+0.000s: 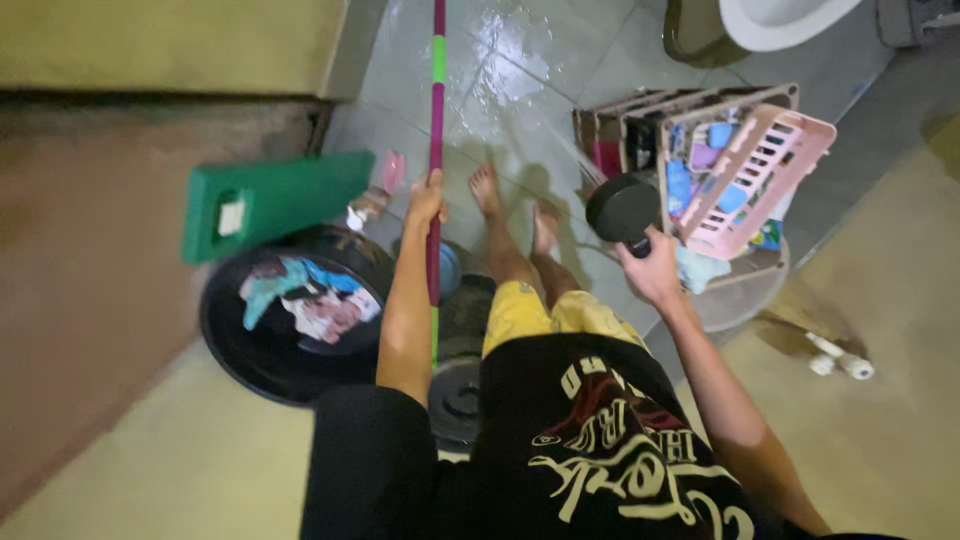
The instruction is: The person mops a tiled bathroom floor using a purple and green mop. They repeatedly dip the mop into a bucket and use a handheld shower head to rinse the mop head and the floor. The person also moves a plastic basket and a green tray to clean underneath them.
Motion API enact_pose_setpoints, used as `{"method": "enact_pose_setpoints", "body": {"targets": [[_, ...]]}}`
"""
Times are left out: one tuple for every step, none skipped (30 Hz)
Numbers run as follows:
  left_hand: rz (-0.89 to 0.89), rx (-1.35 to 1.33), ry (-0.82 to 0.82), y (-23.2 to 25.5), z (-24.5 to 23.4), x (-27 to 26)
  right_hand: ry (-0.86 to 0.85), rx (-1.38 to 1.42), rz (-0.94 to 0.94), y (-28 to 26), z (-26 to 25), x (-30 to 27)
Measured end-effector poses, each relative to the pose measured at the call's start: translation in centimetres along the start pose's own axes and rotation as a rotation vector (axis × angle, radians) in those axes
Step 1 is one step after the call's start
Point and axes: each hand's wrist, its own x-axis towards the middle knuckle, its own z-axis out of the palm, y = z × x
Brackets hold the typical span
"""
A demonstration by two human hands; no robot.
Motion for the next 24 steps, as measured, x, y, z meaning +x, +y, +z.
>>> {"method": "enact_pose_setpoints", "body": {"targets": [[-0.036, 0.018, -0.001, 0.5, -0.5, 1.1, 0.030, 0.034, -0.033, -0.7, 0.4, 0.8], [-0.060, 0.064, 0.007, -0.4, -1.0, -0.1, 0.056, 0.064, -0.064, -1.3, 0.7, 1.2], [-0.081, 0.129, 0.018, -1.4, -1.5, -1.8, 0.084, 0.075, -0.038, -1.9, 0.9, 1.7], [-0.101, 0.232, 0.037, -2.9, -2.4, -4.6, 0.108, 0.089, -0.009, -2.6, 1.4, 2.1], [-0.146, 0.323, 0.048, -4.4, -3.3, -8.1, 0.132, 0.103, 0.021, -3.3, 1.8, 2.4], [-0.241, 0.383, 0.051, -6.1, -4.5, -12.9, 0.142, 0.100, 0.005, -3.8, 2.0, 2.7], [-0.348, 0.370, 0.043, -7.1, -5.5, -17.2, 0.153, 0.097, -0.010, -4.0, 2.1, 2.9], [-0.389, 0.209, -0.013, -7.9, -6.5, -21.4, 0.161, 0.091, -0.024, -4.1, 2.1, 2.9], [-0.394, 0.226, -0.011, -8.5, -7.2, -24.9, 0.142, 0.104, -0.004, -3.9, 2.3, 3.0], [-0.358, 0.346, 0.019, -8.8, -7.7, -27.5, 0.122, 0.114, 0.018, -3.5, 2.5, 3.0], [-0.281, 0.506, 0.056, -8.9, -8.2, -29.1, 0.102, 0.125, 0.039, -3.0, 2.6, 2.9], [-0.154, 0.688, 0.084, -8.7, -8.7, -30.2, 0.094, 0.117, 0.063, -2.3, 2.8, 2.9], [-0.148, 0.730, 0.117, -8.3, -9.1, -31.1, 0.085, 0.110, 0.087, -1.6, 2.8, 2.9], [-0.168, 0.746, 0.145, -7.7, -9.5, -31.4, 0.077, 0.102, 0.114, -1.1, 3.2, 2.9], [-0.387, 0.613, 0.238, -6.8, -9.6, -31.5, 0.084, 0.167, 0.132, -0.7, 3.7, 3.0], [-0.359, 0.602, 0.225, -5.8, -9.7, -30.5, 0.092, 0.233, 0.146, -0.4, 4.1, 3.5], [-0.331, 0.591, 0.212, -4.7, -9.5, -29.0, 0.100, 0.299, 0.160, -0.2, 4.5, 4.1], [-0.302, 0.576, 0.194, -3.5, -8.9, -27.1, 0.165, 0.224, 0.098, 0.0, 4.6, 5.1], [-0.221, 0.605, 0.188, -2.4, -8.2, -24.3, 0.229, 0.147, 0.037, -0.1, 4.9, 6.2], [-0.148, 0.636, 0.178, -1.2, -7.7, -21.5, 0.287, 0.069, -0.015, -0.5, 5.0, 6.8], [-0.204, 0.664, 0.177, 0.1, -7.5, -18.1, 0.276, 0.113, 0.042, -1.1, 4.9, 7.3], [-0.255, 0.689, 0.177, 1.7, -7.2, -14.2, 0.268, 0.157, 0.094, -1.9, 4.7, 8.3], [-0.098, 0.739, 0.278, 3.5, -6.5, -10.5, 0.259, 0.201, 0.144, -2.7, 4.1, 9.2], [-0.023, 0.691, 0.234, 5.5, -6.5, -7.0, 0.262, 0.223, 0.149, -3.6, 3.6, 10.2]]}}
